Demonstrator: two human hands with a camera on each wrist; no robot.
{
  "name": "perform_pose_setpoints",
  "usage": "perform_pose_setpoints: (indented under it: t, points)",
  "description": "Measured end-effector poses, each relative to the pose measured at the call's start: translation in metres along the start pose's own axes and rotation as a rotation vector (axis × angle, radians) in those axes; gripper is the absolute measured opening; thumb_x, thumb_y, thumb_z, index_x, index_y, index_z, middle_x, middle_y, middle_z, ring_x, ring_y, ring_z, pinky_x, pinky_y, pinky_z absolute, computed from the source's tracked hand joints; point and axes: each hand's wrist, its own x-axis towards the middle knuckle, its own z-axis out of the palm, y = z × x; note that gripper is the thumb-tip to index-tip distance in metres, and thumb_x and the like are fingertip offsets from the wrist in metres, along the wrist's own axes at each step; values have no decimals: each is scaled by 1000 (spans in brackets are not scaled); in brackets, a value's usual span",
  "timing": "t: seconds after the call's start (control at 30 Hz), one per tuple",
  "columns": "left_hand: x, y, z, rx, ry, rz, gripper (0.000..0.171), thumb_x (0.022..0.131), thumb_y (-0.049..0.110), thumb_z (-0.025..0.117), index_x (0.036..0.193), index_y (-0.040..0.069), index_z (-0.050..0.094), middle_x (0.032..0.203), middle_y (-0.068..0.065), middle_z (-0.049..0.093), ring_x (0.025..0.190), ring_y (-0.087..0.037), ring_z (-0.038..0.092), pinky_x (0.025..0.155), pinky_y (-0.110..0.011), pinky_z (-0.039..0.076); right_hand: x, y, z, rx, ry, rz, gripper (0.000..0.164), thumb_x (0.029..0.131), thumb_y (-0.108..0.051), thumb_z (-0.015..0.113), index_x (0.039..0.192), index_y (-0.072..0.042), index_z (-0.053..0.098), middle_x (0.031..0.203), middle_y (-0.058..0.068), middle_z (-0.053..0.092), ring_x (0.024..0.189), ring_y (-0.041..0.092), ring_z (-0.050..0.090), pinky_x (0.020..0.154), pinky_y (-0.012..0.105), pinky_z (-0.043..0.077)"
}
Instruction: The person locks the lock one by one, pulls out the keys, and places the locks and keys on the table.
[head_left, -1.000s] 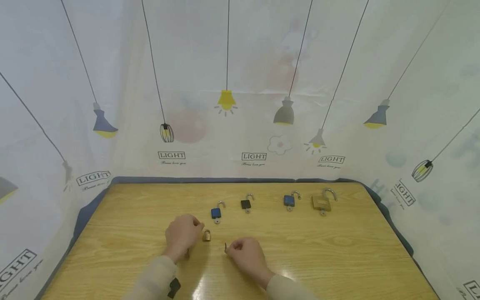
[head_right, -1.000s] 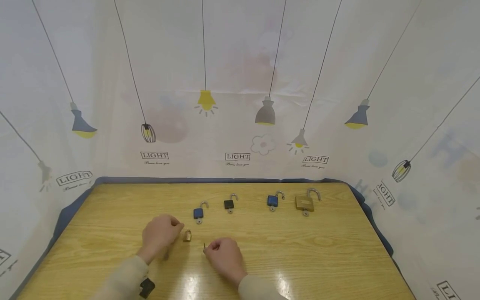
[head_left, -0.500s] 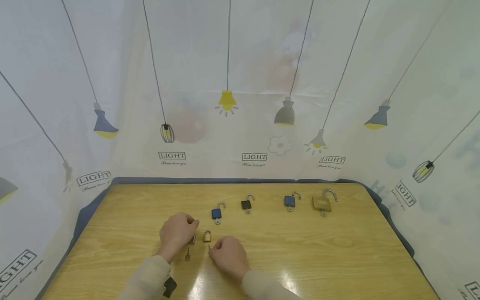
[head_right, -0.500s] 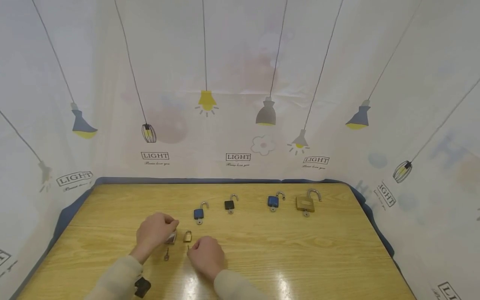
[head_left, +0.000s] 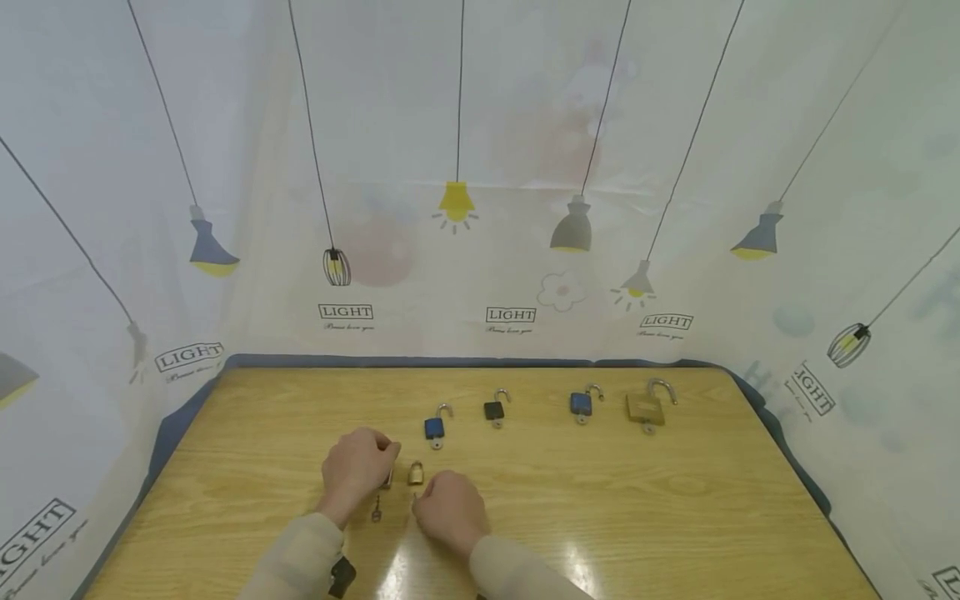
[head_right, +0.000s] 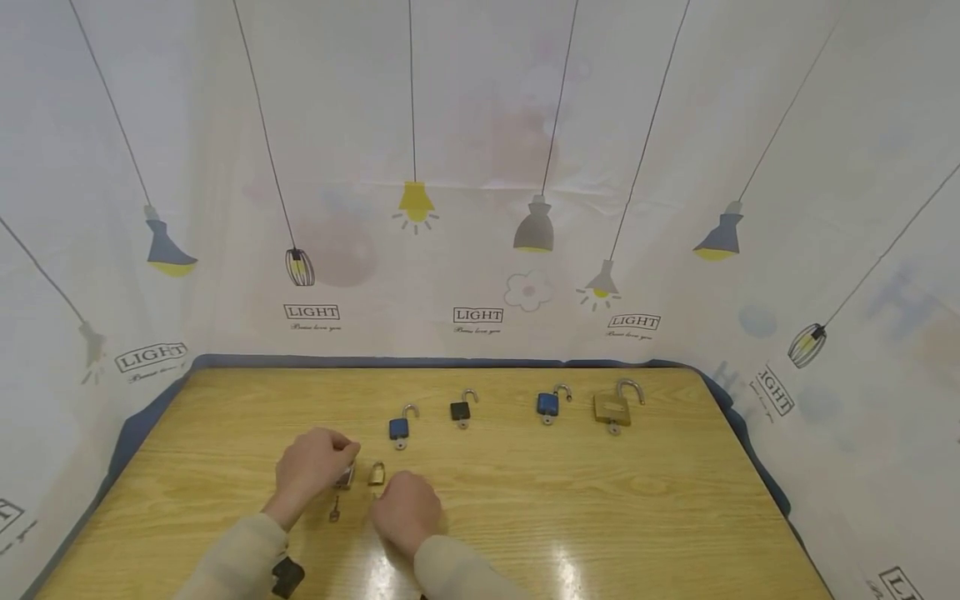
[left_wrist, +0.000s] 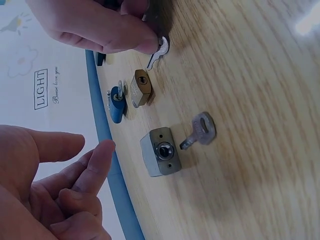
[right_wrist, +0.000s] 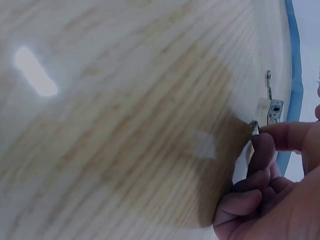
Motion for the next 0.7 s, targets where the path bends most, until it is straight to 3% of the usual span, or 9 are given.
perform_pose_setpoints:
  t: [0.27,0.47,0.7]
  points:
    - [0,0,2,-5,-12,-7,26,90,34,60,99,14,73,88,-1,72,61,-13,56,51,-32,42,2,-3,1,-42,-25,26,34,73,-18,65,47,-17,43,40,-9,35,39,10,33,37,25,24]
    - [-1,0,3,-1,-14,-11,26,90,35,60,100,14,73,87,0,71,63,-14,56,53,-32,42,-2,-7,-2,-46,-30,41,32,73,-20,66,49,-16,45,44,-7,39,40,11,36,38,26,26]
    - [-2,4,2,-25,-30,3,28,92,33,58,103,11,71,75,2,67,59,-13,54,50,-30,40,-6,6,-20,-38,21,-86,12,75,-18,66,65,-16,59,58,-5,53,51,13,48,47,30,39]
